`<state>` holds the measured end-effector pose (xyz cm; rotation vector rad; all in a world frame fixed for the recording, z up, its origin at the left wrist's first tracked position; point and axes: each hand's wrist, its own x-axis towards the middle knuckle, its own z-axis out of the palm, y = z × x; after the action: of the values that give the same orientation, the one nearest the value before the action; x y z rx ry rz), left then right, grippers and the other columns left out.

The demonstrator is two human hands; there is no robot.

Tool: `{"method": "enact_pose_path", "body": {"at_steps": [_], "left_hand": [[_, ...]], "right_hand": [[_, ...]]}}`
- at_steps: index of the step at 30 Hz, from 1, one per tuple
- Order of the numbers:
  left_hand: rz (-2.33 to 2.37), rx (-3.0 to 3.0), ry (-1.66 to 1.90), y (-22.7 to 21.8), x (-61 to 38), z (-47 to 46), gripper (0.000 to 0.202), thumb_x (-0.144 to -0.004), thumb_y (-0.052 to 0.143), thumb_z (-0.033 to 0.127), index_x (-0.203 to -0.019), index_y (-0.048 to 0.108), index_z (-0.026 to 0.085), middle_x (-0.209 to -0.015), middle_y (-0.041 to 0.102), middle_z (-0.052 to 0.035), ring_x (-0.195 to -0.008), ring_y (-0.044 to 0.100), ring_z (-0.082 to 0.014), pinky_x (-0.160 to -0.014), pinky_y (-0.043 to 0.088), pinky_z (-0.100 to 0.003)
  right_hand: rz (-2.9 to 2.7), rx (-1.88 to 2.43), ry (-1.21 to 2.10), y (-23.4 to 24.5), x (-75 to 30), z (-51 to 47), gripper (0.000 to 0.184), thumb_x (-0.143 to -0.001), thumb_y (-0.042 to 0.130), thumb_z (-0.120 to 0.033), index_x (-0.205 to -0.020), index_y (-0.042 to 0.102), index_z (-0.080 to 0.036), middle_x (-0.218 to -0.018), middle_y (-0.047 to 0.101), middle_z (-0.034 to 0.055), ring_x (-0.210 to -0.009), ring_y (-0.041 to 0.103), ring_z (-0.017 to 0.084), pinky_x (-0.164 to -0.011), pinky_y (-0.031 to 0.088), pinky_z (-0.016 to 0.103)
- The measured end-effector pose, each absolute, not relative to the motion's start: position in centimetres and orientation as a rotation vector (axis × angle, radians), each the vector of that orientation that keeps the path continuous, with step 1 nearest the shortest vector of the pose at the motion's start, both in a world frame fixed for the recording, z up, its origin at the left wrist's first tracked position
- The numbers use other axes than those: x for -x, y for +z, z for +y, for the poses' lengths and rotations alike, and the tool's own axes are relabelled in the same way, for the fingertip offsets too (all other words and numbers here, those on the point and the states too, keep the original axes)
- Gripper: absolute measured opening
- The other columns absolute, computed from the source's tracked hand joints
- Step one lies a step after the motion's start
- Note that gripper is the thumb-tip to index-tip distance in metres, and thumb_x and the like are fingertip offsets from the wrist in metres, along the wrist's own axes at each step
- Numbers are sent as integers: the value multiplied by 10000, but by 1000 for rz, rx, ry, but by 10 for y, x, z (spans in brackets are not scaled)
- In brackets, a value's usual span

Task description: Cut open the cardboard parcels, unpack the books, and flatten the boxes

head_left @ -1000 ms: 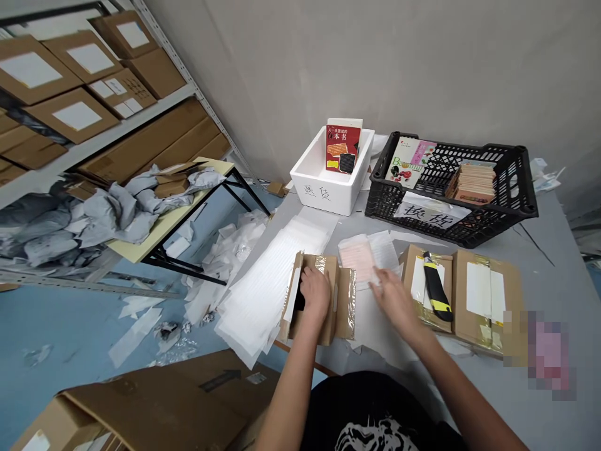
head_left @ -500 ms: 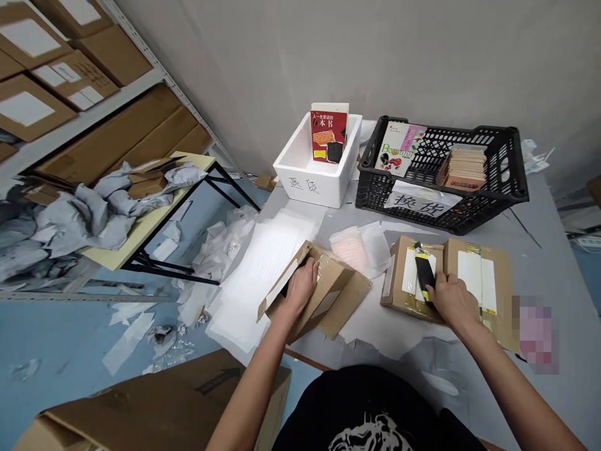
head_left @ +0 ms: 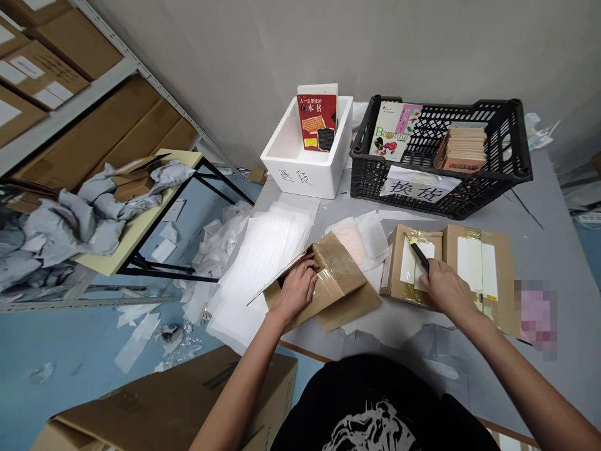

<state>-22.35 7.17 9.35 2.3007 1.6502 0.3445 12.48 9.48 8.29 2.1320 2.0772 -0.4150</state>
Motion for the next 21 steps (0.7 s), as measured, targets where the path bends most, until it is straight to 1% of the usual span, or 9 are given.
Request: {"method": "enact_pose_path", "body": {"at_steps": [2, 4, 5, 6, 9, 13, 15, 18, 21], "left_hand": [[1599, -2296, 305, 93, 224, 72, 222, -928, 330, 226, -882, 546, 201, -1167, 581, -95, -1234, 471, -214, -981, 438, -371], [1544, -2295, 271, 94, 223, 73, 197, -919, 375, 258, -829, 542, 203, -1171, 589, -94, -1205, 499, -220, -973, 448, -372], [1527, -2290, 254, 94, 222, 73, 191, -916, 389, 269, -820, 540, 203, -1173, 591, -94, -1187, 514, -220, -967, 453, -369], [1515, -2284, 238, 94, 222, 74, 188, -915, 395, 274, -819, 540, 203, -1174, 593, -94, -1167, 528, -217, -959, 459, -365], [1499, -2269, 203, 93, 219, 76, 193, -920, 390, 278, -823, 539, 202, -1168, 601, -91, -1122, 555, -210, -933, 474, -353], [1491, -2262, 163, 91, 218, 78, 206, -933, 381, 300, -844, 539, 202, -1182, 598, -87, -1071, 579, -204, -885, 493, -335], [1485, -2264, 146, 90, 218, 78, 214, -940, 376, 311, -865, 543, 200, -1198, 590, -84, -1072, 578, -198, -891, 491, -329], [1479, -2257, 143, 88, 217, 79, 222, -943, 378, 324, -893, 552, 196, -1209, 583, -81, -1090, 571, -194, -924, 480, -331], [1487, -2238, 125, 85, 213, 79, 235, -945, 377, 335, -904, 564, 199, -1200, 583, -76, -1086, 571, -189, -937, 477, -329]], "right_hand": [[2142, -2066, -888, 97, -133, 100, 363, -914, 358, -257, -1218, 505, -123, -891, 644, 107, -775, 628, 219, -651, 482, 308], [2162, -1889, -1404, 118, -135, 107, 441, -938, 342, -365, -1324, 448, -181, -788, 651, 43, -600, 600, 167, -569, 472, 272], [2173, -1797, -1574, 129, -133, 110, 480, -937, 349, -417, -1363, 425, -209, -776, 656, 28, -540, 574, 148, -531, 459, 259], [2200, -1712, -1670, 139, -129, 114, 507, -931, 364, -450, -1386, 414, -233, -793, 667, 23, -499, 548, 130, -511, 446, 250], [2318, -1483, -1694, 158, -108, 127, 500, -913, 413, -460, -1377, 465, -278, -867, 698, 20, -465, 497, 94, -521, 423, 229], [2413, -1331, -1557, 155, -85, 141, 453, -901, 452, -449, -1322, 539, -306, -901, 719, 9, -492, 485, 85, -548, 392, 212], [2426, -1295, -1508, 150, -81, 146, 453, -904, 444, -454, -1320, 541, -306, -852, 716, -1, -478, 473, 83, -544, 377, 211], [2410, -1238, -1488, 148, -82, 152, 465, -907, 437, -458, -1329, 535, -291, -707, 676, -24, -440, 439, 79, -516, 348, 206], [2373, -1174, -1546, 151, -86, 155, 458, -906, 442, -438, -1334, 529, -301, -678, 654, -33, -431, 434, 73, -508, 343, 204]]}}
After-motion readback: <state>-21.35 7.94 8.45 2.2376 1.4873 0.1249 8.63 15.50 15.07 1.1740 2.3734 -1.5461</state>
